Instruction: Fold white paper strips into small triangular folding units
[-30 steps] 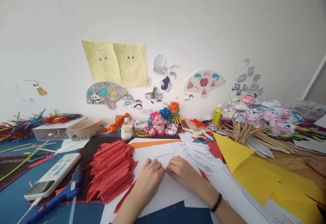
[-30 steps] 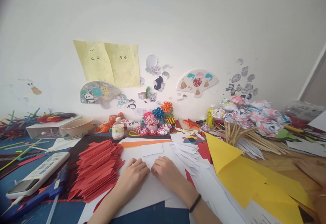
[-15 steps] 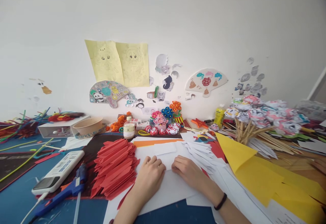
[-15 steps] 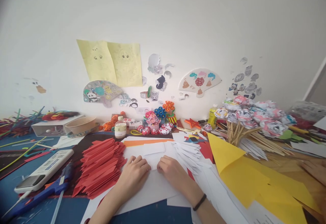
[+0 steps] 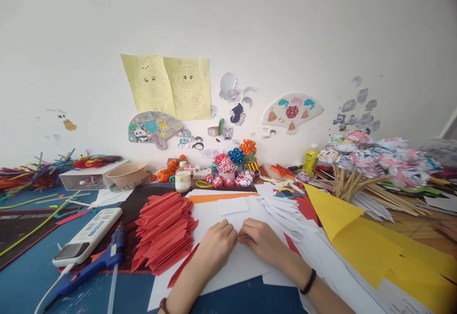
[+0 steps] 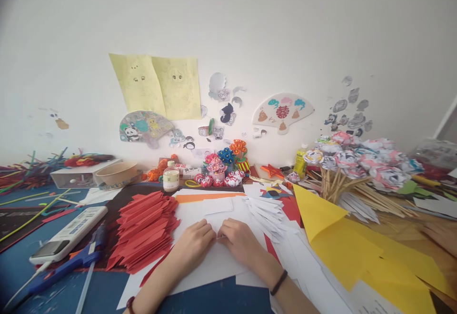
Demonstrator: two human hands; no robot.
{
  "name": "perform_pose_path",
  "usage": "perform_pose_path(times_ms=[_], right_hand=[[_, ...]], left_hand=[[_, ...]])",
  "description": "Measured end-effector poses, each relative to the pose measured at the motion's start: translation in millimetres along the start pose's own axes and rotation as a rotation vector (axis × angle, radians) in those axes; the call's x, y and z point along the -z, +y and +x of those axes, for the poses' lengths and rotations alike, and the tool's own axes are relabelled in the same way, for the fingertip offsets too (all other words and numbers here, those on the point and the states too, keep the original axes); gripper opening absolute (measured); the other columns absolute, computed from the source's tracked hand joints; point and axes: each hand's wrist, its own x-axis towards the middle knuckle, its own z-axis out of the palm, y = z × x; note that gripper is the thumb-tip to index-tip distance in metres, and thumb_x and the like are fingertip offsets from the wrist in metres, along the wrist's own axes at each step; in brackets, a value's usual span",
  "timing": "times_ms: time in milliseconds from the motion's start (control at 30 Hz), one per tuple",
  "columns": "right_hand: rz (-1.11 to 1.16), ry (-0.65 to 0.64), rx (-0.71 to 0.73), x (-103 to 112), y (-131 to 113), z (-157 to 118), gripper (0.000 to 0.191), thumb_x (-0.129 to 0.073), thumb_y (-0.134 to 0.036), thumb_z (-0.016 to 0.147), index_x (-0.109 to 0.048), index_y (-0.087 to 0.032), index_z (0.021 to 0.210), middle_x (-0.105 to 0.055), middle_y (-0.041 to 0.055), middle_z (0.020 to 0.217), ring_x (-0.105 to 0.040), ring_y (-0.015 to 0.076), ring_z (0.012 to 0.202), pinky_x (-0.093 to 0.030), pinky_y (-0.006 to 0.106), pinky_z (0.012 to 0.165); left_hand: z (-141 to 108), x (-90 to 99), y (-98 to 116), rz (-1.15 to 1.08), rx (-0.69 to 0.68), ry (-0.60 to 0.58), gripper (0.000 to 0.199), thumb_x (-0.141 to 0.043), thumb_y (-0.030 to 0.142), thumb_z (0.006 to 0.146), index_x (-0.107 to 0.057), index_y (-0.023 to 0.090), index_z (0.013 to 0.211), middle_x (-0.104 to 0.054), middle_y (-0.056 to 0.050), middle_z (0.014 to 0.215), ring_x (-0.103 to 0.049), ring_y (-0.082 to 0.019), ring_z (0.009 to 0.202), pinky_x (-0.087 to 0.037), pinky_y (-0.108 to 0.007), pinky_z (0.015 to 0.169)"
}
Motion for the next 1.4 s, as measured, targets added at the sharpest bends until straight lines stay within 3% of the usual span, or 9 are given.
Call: perform_pose_path(times_ms=[400, 700, 1100, 1400], right_hand=[[0.038, 0.011, 0.009, 6, -2, 2, 0.019, -0.047, -0.003, 0.084, -0.053, -0.018, 0.073, -0.056, 0.0002, 0.076, -0.053, 0.0138, 0.071, -0.039, 0.024, 0.064], [0.066, -0.018, -0.024, 9, 1, -2, 0.016, -0.051, -0.007, 0.085, -0.055, -0.018, 0.074, -0.057, -0.0002, 0.078, -0.055, 0.0138, 0.072, -0.040, 0.023, 0.065], [0.060, -0.069, -0.008, 20, 5, -4, 0.018, -0.048, -0.009, 0.088, -0.060, -0.018, 0.079, -0.058, 0.0010, 0.082, -0.056, 0.0146, 0.076, -0.042, 0.024, 0.070], [-0.009, -0.125, 0.058, 20, 17, -5, 0.024, -0.046, -0.006, 0.087, -0.067, -0.019, 0.087, -0.061, 0.0030, 0.085, -0.057, 0.0159, 0.082, -0.043, 0.026, 0.074]], left_hand=[[-1, 15.5, -9, -0.072, -0.002, 0.032, 0.021, -0.046, 0.015, 0.092, -0.054, 0.016, 0.073, -0.054, -0.001, 0.073, -0.048, -0.017, 0.073, -0.035, -0.028, 0.060], [-3, 21.9, -4, -0.087, -0.015, -0.069, 0.020, -0.043, 0.008, 0.091, -0.053, 0.016, 0.076, -0.054, -0.001, 0.079, -0.047, -0.016, 0.077, -0.035, -0.027, 0.063], [2, 8.0, -6, 0.081, -0.084, -0.063, 0.019, -0.043, 0.020, 0.094, -0.051, 0.016, 0.077, -0.055, -0.002, 0.079, -0.046, -0.017, 0.074, -0.035, -0.030, 0.065], [5, 13.4, -3, 0.101, -0.057, -0.150, 0.012, -0.046, 0.019, 0.093, -0.052, 0.017, 0.083, -0.056, -0.003, 0.083, -0.048, -0.019, 0.077, -0.035, -0.032, 0.068]])
